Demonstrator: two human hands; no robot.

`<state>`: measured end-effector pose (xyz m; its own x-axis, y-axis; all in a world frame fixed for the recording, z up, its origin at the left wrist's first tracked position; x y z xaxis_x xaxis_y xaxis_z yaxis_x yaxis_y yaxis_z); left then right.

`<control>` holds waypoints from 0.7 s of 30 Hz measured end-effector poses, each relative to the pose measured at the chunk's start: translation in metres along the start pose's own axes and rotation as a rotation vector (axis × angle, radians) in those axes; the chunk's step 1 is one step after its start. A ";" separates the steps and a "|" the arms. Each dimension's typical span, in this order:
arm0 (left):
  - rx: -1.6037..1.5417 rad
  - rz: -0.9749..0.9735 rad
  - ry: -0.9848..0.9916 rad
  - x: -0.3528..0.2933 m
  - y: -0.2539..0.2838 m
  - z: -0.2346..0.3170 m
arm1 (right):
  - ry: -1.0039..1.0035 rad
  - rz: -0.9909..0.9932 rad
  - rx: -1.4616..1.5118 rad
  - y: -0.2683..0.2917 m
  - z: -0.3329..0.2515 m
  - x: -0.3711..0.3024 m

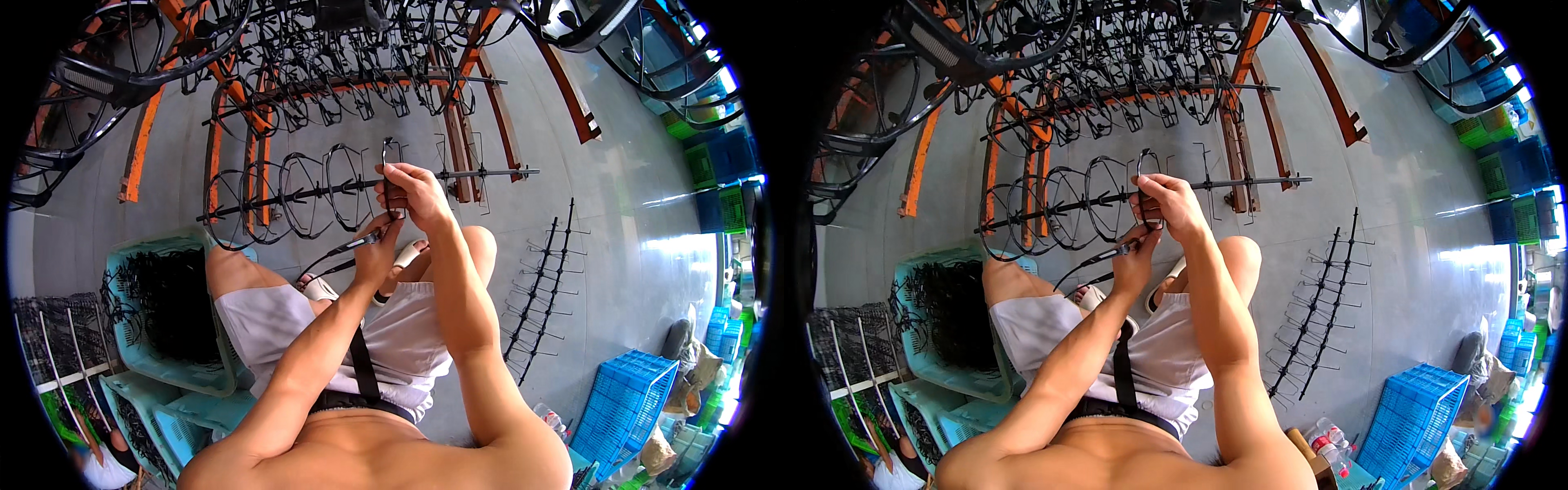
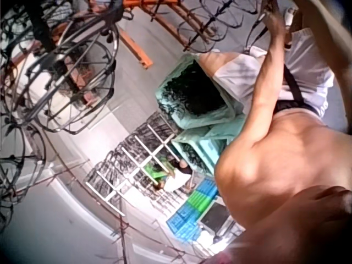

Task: The person sits on the floor and repeatedly picks up black plastic hanger parts from a green basket, then attaches them to a metal rod on a rack. The person continues this process, adding multiple hangers to the rack.

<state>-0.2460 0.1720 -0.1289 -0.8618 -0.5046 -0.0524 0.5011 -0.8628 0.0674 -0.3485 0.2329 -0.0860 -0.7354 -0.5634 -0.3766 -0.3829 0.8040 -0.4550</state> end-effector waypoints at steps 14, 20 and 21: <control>0.372 -0.104 -0.096 0.004 -0.003 0.015 | -0.004 -0.063 -0.033 -0.008 -0.003 0.000; 0.186 -0.079 -0.123 0.005 -0.001 0.008 | 0.041 -0.032 -0.075 -0.006 0.005 0.005; 0.183 -0.077 -0.119 0.005 -0.001 0.009 | 0.062 -0.013 -0.094 -0.007 0.002 0.006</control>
<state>-0.2511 0.1709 -0.1206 -0.9058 -0.4205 0.0528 0.4198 -0.8732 0.2475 -0.3486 0.2237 -0.0870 -0.7621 -0.5635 -0.3190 -0.4415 0.8125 -0.3806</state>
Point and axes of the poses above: each hand's wrist, its own x-axis towards the middle knuckle, its own y-axis out of the back of the hand, z = x × y, the point moved 8 cm from there along x, towards the middle knuckle, and after that the axes turned 2 degrees about z, right-handed, at the moved point
